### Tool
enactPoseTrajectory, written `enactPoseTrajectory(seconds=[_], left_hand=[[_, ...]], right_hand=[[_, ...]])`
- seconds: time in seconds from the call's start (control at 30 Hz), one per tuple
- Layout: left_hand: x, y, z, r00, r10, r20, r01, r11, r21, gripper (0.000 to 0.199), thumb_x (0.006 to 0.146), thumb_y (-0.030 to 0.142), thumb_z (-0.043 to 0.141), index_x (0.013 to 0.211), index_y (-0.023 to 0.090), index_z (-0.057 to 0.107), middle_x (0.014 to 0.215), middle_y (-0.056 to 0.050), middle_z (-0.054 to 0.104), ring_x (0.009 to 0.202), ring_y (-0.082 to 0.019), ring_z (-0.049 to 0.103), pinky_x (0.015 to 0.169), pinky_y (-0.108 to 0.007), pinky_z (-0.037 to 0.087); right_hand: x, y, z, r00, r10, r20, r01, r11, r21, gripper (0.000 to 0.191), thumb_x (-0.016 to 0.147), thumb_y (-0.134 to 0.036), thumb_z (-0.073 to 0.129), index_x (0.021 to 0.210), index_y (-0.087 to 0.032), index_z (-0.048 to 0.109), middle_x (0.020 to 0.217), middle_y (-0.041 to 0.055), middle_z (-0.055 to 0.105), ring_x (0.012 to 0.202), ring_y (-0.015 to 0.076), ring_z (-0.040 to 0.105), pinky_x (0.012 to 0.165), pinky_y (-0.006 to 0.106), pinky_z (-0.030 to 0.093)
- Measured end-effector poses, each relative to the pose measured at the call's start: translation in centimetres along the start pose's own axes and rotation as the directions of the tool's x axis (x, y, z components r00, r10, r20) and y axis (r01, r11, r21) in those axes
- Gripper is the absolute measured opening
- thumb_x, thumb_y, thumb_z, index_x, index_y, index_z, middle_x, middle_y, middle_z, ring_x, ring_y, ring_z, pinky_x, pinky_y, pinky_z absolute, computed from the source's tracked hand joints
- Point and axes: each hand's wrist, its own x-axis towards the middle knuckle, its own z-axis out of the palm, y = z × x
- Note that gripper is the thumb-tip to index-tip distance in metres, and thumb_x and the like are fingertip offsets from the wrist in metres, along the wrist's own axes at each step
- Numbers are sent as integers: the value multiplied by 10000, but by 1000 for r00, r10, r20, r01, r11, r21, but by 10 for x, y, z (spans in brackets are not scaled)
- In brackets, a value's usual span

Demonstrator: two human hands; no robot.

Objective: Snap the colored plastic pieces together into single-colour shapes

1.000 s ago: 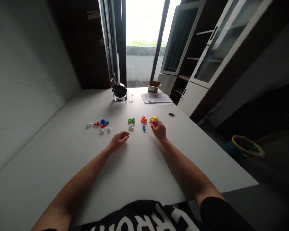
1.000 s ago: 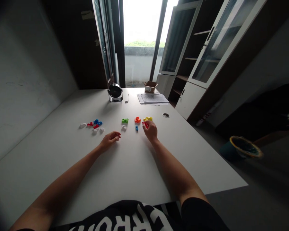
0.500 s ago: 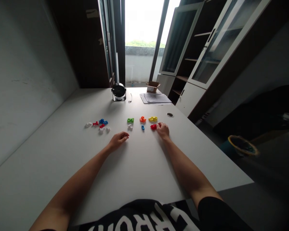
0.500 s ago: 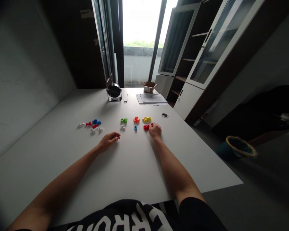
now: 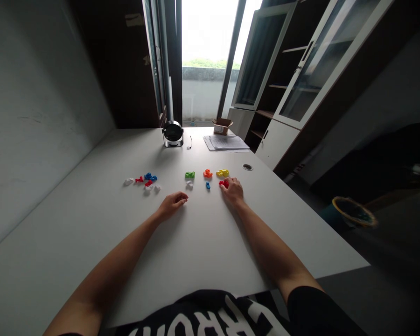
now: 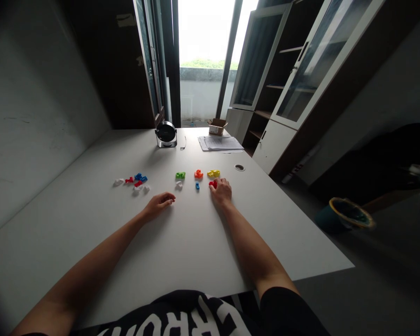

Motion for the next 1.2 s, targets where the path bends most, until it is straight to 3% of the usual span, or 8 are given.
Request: enactPoseTrajectory(seconds=[0.37,0.83,1.2], left_hand=[[-1,8,-1,1000,-16,-14,16,1000,9,240,821,331,639,977,184,750,846,-46,737,786,-192,653,717,-275,507],[1,-2,0,1000,-7,20,7,1000,20,256,858,342,609,1015,189,742,919,-51,742,803,-187,647,734,-274,494],[2,-5,1,1000,-3,24,2,1000,15,262,871,355,611,1022,181,737,898,-51,736,788,-179,642,720,-266,485]], right_hand=[[-1,-3,2,996,-89,10,89,996,16,330,906,-312,611,1222,-252,686,1249,107,577,1085,265,552,970,386,456],[-1,1,-1,999,6,-38,-6,1000,-11,286,890,-272,585,1151,-198,676,1150,125,579,1060,269,526,936,365,454],[-1,2,1,998,7,-66,-8,1000,-10,288,865,-275,599,1133,-202,675,1160,123,583,1072,278,515,935,373,456]])
